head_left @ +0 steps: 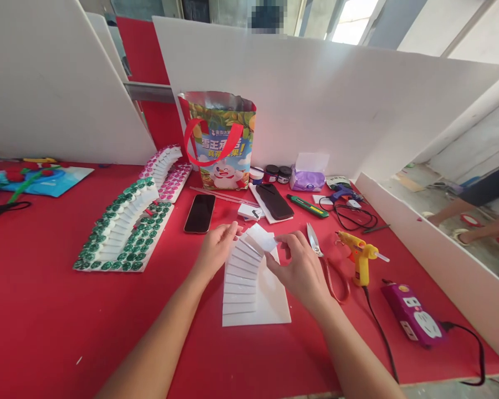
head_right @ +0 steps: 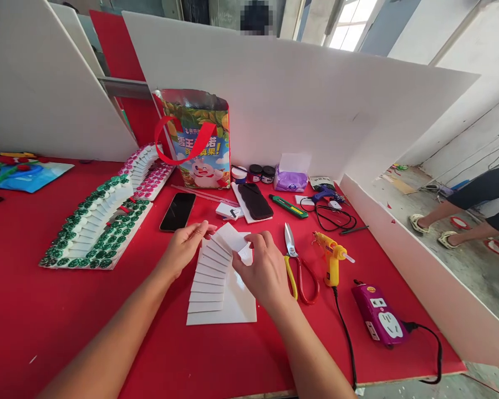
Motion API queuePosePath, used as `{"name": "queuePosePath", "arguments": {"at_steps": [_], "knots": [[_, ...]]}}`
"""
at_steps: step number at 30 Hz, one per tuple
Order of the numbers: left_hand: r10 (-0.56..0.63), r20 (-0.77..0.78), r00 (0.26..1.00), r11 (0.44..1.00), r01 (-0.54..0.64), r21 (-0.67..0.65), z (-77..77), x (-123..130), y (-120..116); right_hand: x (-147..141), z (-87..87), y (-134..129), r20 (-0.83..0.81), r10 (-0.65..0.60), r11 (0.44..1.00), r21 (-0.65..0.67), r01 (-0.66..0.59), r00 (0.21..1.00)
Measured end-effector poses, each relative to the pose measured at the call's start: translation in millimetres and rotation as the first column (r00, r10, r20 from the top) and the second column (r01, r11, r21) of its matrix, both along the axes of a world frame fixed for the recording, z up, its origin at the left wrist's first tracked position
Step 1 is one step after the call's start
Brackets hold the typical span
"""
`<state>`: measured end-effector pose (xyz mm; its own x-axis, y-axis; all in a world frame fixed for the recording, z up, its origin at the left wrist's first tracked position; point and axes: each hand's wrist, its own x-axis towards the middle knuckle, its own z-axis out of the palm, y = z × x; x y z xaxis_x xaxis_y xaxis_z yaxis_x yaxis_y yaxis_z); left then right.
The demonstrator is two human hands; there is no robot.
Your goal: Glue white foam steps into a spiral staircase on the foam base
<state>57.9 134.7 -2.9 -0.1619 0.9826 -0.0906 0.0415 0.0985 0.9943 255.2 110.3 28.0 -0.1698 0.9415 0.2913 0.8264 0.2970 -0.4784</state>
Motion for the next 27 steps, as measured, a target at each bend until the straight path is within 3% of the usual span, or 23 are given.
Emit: {"name": "queuePosePath", "arguments": {"at_steps": [4, 8, 16, 27], "knots": [[-0.048, -0.050, 0.998, 0.993, 0.043, -0.106, 9.2, 1, 3, -3, 5.2, 2, 0.065, -0.007, 1.000, -0.026, 0.009, 0.998], [-0.065, -0.046, 0.997, 0.990, 0.059, -0.131, 11.4, 0, 14, -5, 6.7, 5, 0.087, 0.008, 1.000, -0.024, -0.006, 0.996], [-0.153, 0.024, 0.988, 0.969, 0.155, -0.192, 5.6, 5, 19, -1, -8.0, 10, -0.002, -0.012, 1.000, -0.001, 0.012, 1.000], [-0.155, 0.131, 0.979, 0.968, 0.177, -0.180, -1.1, 6, 16, -5, -4.5, 9, 0.042, -0.016, 0.997, -0.074, 0.020, 0.999]]}}
